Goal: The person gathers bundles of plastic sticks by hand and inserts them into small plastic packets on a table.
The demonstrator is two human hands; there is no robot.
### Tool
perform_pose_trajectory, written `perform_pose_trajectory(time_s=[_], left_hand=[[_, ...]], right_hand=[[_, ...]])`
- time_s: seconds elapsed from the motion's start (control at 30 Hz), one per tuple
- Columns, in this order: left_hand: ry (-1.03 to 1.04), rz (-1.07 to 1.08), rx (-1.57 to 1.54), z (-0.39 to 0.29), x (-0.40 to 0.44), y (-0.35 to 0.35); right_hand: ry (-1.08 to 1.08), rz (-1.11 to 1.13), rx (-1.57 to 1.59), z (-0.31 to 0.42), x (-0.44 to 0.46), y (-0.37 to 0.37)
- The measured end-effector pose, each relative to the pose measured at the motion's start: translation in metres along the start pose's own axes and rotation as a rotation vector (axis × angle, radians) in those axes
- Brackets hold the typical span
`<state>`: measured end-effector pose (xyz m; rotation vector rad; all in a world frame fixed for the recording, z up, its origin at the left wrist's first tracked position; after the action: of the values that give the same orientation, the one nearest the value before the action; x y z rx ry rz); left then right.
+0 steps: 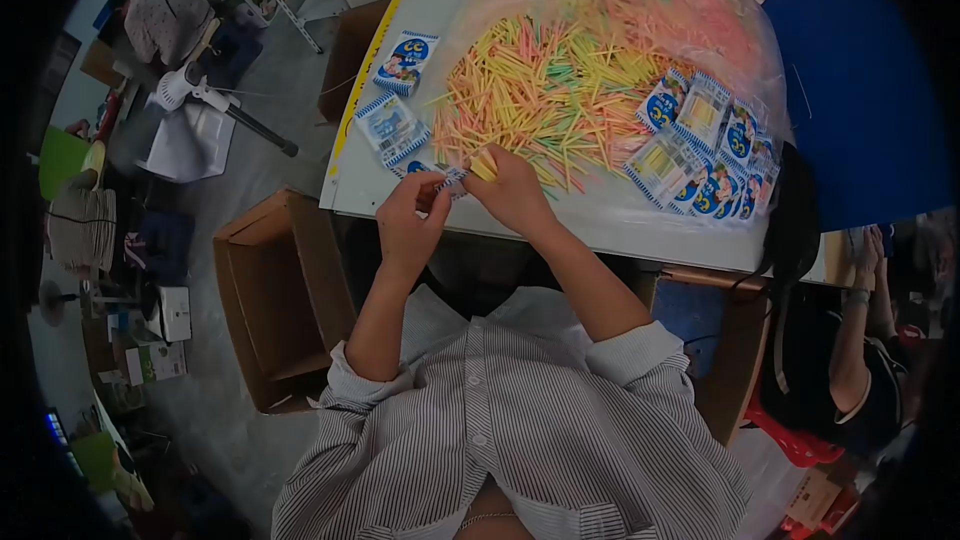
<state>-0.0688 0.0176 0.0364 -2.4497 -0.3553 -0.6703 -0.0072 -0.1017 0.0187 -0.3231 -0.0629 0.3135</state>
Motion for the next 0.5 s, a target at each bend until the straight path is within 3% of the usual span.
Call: perform_pose_trajectory(time_s=[0.07, 0.1, 0.2, 0.27, 0.3, 0.37, 0.5], left_hand=[[-0.195, -0.082, -0.105, 0.016, -0.001, 0.004], [-0.192, -0.087, -0.099, 0.017, 0.0, 0.004], [-0.23, -0.115, -0.112, 0.02, 0.004, 0.003], [-0.259, -0.113, -0.121, 0.02, 0.004, 0.003], [-0.254, -0.105, -0.12, 0.019, 0.005, 0.004], [-0.244, -0.113, -0.092, 0.014, 0.007, 0.003], [-0.234, -0.089, -0.109, 0.002, 0.01, 0.008]], right_hand=[[0.248, 0.185, 0.061, 0.005, -0.004, -0.001], [0.241, 0.189, 0.063, 0.003, -0.004, -0.006], [0.216, 0.284, 0.17, 0.0, -0.007, -0.01], [-0.062, 0.198, 0.025, 0.022, -0.011, -0.019], [-0.062, 0.19, 0.03, 0.024, -0.012, -0.022], [-0.159, 0.16, -0.277, 0.033, -0.016, -0.024], [-0.118, 0.232, -0.442, 0.038, -0.019, -0.022]])
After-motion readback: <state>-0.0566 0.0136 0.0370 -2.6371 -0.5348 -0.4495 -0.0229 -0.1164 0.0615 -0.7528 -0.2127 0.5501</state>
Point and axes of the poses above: each hand's wrist, its own x-axis towards the middle knuckle, its own y-axis out of the palm, z = x × y, the point moved 7 cm from there along x, towards the middle knuckle, and after that the axes turned 5 degrees about y, right-handed, at the moved point
